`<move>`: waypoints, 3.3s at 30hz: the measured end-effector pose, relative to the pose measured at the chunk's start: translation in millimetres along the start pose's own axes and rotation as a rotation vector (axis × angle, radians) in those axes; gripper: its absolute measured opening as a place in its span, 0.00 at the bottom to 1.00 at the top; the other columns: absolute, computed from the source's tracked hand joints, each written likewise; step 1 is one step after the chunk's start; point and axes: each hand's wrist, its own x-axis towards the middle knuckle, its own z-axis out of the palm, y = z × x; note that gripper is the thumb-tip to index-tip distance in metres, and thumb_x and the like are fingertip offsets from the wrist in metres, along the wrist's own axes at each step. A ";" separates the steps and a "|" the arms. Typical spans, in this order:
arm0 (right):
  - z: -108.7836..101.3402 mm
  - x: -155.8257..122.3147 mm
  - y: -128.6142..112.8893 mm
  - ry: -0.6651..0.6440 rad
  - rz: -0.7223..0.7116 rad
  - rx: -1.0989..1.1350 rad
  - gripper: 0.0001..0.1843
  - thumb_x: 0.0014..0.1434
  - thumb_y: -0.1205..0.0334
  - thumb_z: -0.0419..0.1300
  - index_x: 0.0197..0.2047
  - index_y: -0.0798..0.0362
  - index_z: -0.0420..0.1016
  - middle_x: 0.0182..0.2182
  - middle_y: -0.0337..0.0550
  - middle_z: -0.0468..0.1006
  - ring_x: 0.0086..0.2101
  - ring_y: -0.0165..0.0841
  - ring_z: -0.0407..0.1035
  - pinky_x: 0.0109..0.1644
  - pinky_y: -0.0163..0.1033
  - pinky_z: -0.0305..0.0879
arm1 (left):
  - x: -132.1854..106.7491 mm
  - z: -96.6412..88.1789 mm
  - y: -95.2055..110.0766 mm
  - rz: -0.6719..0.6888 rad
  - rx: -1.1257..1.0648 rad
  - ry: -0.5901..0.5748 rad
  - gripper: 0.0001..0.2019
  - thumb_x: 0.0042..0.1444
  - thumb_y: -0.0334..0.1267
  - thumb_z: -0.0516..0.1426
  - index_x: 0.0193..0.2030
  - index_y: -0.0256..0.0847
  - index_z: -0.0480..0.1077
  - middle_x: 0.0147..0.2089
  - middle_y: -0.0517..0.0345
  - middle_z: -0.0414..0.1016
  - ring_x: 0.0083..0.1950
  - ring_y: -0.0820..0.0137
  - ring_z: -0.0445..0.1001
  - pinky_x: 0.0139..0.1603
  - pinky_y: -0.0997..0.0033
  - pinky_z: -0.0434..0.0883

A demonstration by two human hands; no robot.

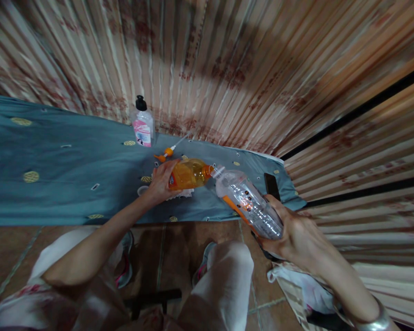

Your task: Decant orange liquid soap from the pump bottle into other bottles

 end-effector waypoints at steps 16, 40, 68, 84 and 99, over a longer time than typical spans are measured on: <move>-1.2 -0.7 -2.8 -0.040 0.048 0.024 0.41 0.51 0.49 0.62 0.67 0.50 0.61 0.29 0.33 0.81 0.29 0.39 0.80 0.30 0.35 0.69 | 0.2 1.4 -0.7 0.004 0.018 0.018 0.50 0.46 0.41 0.69 0.73 0.42 0.49 0.70 0.38 0.60 0.71 0.46 0.59 0.67 0.41 0.56; -1.6 1.0 -3.4 -0.031 0.056 0.018 0.44 0.51 0.47 0.63 0.68 0.52 0.60 0.30 0.35 0.83 0.30 0.42 0.81 0.31 0.36 0.70 | 0.4 3.3 -2.8 -0.002 0.018 0.015 0.51 0.45 0.41 0.69 0.73 0.44 0.48 0.70 0.40 0.60 0.71 0.45 0.59 0.67 0.39 0.55; -0.9 1.4 -0.2 -0.034 0.039 -0.025 0.43 0.50 0.48 0.63 0.67 0.47 0.60 0.32 0.34 0.83 0.31 0.43 0.82 0.29 0.38 0.67 | 0.0 5.7 -5.5 0.018 0.021 0.029 0.50 0.47 0.43 0.68 0.73 0.43 0.48 0.71 0.37 0.59 0.71 0.45 0.58 0.67 0.38 0.55; 0.2 1.7 2.4 -0.019 0.050 -0.073 0.44 0.49 0.45 0.63 0.68 0.46 0.59 0.31 0.34 0.83 0.31 0.44 0.82 0.29 0.38 0.67 | 0.1 8.5 -7.4 0.017 0.024 0.044 0.52 0.45 0.41 0.69 0.73 0.43 0.47 0.71 0.38 0.59 0.71 0.46 0.59 0.68 0.39 0.56; -1.8 1.2 0.1 -0.044 0.056 -0.020 0.42 0.50 0.47 0.62 0.67 0.47 0.60 0.33 0.35 0.83 0.31 0.43 0.81 0.30 0.38 0.67 | 0.6 7.5 -6.9 0.027 0.028 0.042 0.51 0.45 0.43 0.69 0.73 0.43 0.48 0.70 0.38 0.60 0.71 0.45 0.59 0.67 0.38 0.57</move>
